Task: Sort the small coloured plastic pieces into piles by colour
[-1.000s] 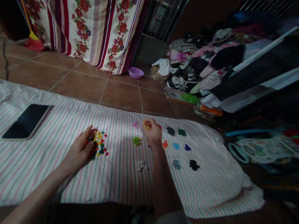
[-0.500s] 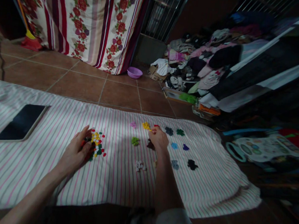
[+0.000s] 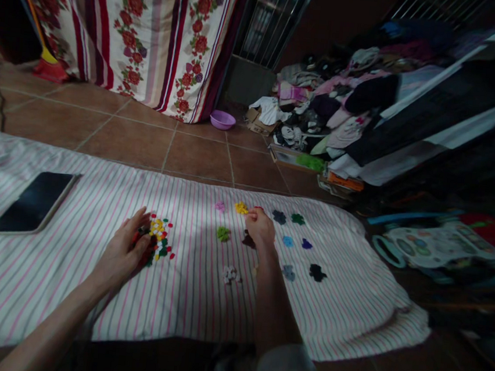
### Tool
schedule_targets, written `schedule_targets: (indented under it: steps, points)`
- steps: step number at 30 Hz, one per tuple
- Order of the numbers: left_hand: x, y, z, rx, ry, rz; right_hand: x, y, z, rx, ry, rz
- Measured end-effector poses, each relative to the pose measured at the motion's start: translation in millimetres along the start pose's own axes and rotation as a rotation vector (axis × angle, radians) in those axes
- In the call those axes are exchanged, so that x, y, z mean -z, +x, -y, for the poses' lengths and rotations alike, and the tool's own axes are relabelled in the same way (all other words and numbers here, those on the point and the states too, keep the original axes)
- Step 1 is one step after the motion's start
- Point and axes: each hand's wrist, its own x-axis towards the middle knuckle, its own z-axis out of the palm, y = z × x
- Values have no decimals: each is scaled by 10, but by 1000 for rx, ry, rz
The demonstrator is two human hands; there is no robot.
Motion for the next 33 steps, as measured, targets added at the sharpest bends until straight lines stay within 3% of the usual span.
schedule_targets:
  steps: [10,17,26,33]
  points:
    - [19,-6,-56,19,38,0,52,-12,-30,61,-13,57]
    - [29,5,-11,-33,51,-39,196,-37,-28,-6,-32,112]
    - [44,3,-33,-51,57,-42,88,-35,-14,219,-24,112]
    - [46,-1,-3,-53,117,-39,76,-9,-19,227,9,108]
